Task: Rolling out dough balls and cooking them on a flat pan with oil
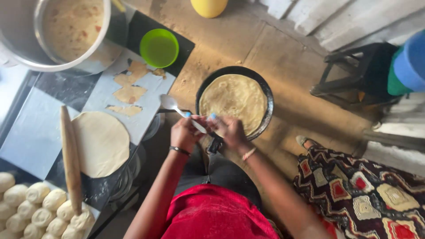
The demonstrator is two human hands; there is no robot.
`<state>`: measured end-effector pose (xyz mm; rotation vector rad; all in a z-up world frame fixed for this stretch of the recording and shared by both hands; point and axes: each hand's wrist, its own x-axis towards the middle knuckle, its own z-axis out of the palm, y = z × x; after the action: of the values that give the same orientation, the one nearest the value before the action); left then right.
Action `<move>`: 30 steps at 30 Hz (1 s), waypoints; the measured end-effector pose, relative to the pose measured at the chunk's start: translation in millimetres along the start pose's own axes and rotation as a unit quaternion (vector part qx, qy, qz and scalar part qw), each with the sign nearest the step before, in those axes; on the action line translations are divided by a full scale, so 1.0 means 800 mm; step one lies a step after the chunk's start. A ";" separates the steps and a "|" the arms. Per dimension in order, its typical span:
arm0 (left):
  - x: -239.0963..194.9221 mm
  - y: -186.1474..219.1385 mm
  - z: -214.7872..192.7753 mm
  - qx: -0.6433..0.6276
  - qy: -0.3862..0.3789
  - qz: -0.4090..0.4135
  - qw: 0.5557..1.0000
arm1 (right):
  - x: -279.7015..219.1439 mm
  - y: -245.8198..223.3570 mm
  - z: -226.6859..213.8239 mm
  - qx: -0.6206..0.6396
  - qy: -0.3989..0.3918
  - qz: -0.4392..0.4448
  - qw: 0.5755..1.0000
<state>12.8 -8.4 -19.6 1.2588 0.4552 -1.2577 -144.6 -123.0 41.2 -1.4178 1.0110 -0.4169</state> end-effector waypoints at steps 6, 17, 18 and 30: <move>-0.044 0.084 -0.086 0.014 0.021 0.076 0.997 | 0.127 0.050 -0.106 -0.523 -0.064 -0.409 0.745; -0.082 0.093 -0.183 0.045 0.011 0.058 0.997 | 0.095 0.116 -0.041 -0.544 0.141 -0.236 0.793; -0.083 0.095 -0.187 0.053 0.001 0.063 0.997 | 0.093 0.142 -0.019 -0.528 0.222 -0.105 0.813; -0.095 0.149 -0.146 0.084 -0.034 0.098 0.991 | 0.095 0.056 -0.038 -0.568 0.025 -0.307 0.763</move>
<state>133.5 105.8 58.6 1.3630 0.1733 -1.1851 -141.0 -192.2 -20.8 -2.8988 0.8031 -0.2890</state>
